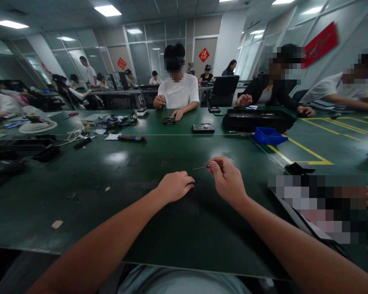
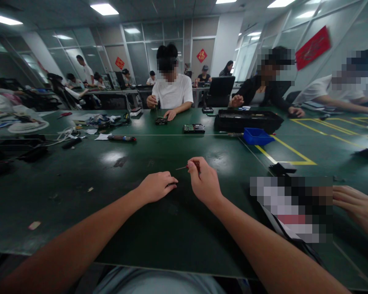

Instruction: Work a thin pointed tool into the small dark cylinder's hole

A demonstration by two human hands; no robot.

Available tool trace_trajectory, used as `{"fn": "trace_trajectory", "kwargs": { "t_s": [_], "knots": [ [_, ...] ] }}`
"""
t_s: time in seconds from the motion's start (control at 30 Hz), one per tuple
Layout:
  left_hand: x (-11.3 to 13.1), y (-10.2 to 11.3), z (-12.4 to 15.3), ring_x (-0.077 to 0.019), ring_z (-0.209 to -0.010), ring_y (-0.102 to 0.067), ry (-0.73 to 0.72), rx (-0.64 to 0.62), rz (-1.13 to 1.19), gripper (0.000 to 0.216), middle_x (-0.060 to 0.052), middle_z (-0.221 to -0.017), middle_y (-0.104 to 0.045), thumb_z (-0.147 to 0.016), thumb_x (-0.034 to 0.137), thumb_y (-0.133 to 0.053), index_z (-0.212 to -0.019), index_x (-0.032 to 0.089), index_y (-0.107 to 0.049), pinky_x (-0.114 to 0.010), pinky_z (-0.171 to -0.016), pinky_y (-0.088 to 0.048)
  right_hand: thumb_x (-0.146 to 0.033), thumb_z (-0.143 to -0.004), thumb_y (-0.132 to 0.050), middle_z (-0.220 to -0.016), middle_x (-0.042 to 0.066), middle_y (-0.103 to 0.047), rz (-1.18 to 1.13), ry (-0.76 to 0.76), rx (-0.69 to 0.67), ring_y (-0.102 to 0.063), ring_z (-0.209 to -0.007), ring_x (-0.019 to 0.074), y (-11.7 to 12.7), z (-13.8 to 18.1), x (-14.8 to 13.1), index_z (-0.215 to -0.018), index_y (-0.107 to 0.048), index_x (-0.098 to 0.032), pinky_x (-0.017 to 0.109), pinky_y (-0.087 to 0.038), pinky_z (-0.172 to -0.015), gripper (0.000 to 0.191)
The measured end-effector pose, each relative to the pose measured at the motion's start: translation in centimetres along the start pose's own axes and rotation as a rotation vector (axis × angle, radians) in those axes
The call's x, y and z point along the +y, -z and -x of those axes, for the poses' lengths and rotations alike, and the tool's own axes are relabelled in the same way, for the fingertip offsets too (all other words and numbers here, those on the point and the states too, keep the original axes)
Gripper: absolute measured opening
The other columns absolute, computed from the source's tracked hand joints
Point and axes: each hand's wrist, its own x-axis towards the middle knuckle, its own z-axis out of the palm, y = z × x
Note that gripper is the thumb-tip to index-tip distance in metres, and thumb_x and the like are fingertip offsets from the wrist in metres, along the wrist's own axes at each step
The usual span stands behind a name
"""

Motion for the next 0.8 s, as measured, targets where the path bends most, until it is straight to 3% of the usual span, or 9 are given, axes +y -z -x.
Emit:
{"fn": "trace_trajectory", "kwargs": {
  "t_s": [0.17,0.27,0.33,0.5,0.57,0.7,0.8],
  "knots": [
    [-0.2,0.6,0.3,-0.0239,-0.09,-0.066,0.04,0.031,0.057,0.03,-0.006,-0.102,-0.07,-0.097,0.038,-0.049,-0.109,0.027,-0.074,-0.033,-0.071,-0.05,-0.039,-0.1,-0.046,-0.08,0.005,-0.072,-0.011,-0.002,-0.004,-0.069,-0.074,0.0212,0.0,-0.1,0.0,-0.098,-0.059,-0.022,0.035,-0.05,-0.07,0.022],
    [-0.7,1.2,0.3,-0.0229,-0.092,-0.065,0.102,0.155,0.287,0.027,-0.005,-0.102,-0.071,-0.096,0.037,-0.052,-0.106,0.026,-0.075,-0.034,-0.078,-0.05,-0.039,-0.1,-0.046,-0.079,0.005,-0.071,-0.009,-0.004,-0.002,-0.069,-0.074,0.0214,0.1,-0.1,0.0,-0.098,-0.06,-0.022,0.035,-0.05,-0.07,0.023],
    [-1.5,1.9,0.2,-0.0196,-0.085,-0.064,0.193,0.282,0.586,0.026,-0.005,-0.099,-0.07,-0.094,0.038,-0.056,-0.106,0.024,-0.075,-0.033,-0.077,-0.05,-0.039,-0.1,-0.045,-0.079,0.005,-0.071,-0.014,-0.007,-0.005,-0.069,-0.075,0.0215,0.2,-0.1,0.1,-0.099,-0.06,-0.022,0.035,-0.05,-0.07,0.023],
    [-4.4,4.8,0.3,-0.0104,-0.061,-0.054,0.421,0.635,1.559,0.026,-0.002,-0.087,-0.063,-0.087,0.04,-0.068,-0.104,0.021,-0.07,-0.023,-0.056,-0.045,-0.04,-0.1,-0.045,-0.08,0.005,-0.071,-0.033,-0.014,-0.015,-0.069,-0.076,0.0218,0.2,-0.1,0.2,-0.101,-0.06,-0.021,0.036,-0.05,-0.071,0.024],
    [-5.8,6.0,0.8,-0.0097,-0.06,-0.053,0.452,0.728,1.78,0.026,-0.001,-0.083,-0.061,-0.084,0.043,-0.073,-0.097,0.021,-0.067,-0.023,-0.056,-0.046,-0.04,-0.1,-0.045,-0.08,0.005,-0.07,-0.035,-0.015,-0.015,-0.069,-0.076,0.0218,0.3,-0.1,0.1,-0.101,-0.059,-0.021,0.036,-0.05,-0.071,0.024],
    [-8.1,7.9,2.6,-0.0078,-0.054,-0.05,0.506,0.842,1.929,0.021,0.004,-0.076,-0.06,-0.083,0.033,-0.077,-0.087,0.02,-0.061,-0.023,-0.053,-0.045,-0.039,-0.1,-0.045,-0.08,0.005,-0.07,-0.024,-0.014,-0.018,-0.068,-0.075,0.0218,0.3,-0.1,0.1,-0.1,-0.059,-0.021,0.036,-0.049,-0.07,0.023],
    [-9.4,9.0,4.7,-0.0074,-0.053,-0.049,0.546,0.916,1.91,0.009,0.004,-0.072,-0.06,-0.091,0.027,-0.065,-0.089,0.019,-0.061,-0.023,-0.053,-0.043,-0.038,-0.1,-0.045,-0.08,0.005,-0.07,-0.019,-0.008,-0.028,-0.068,-0.075,0.0215,0.4,-0.1,0.1,-0.1,-0.059,-0.021,0.035,-0.049,-0.07,0.022]
  ]
}}
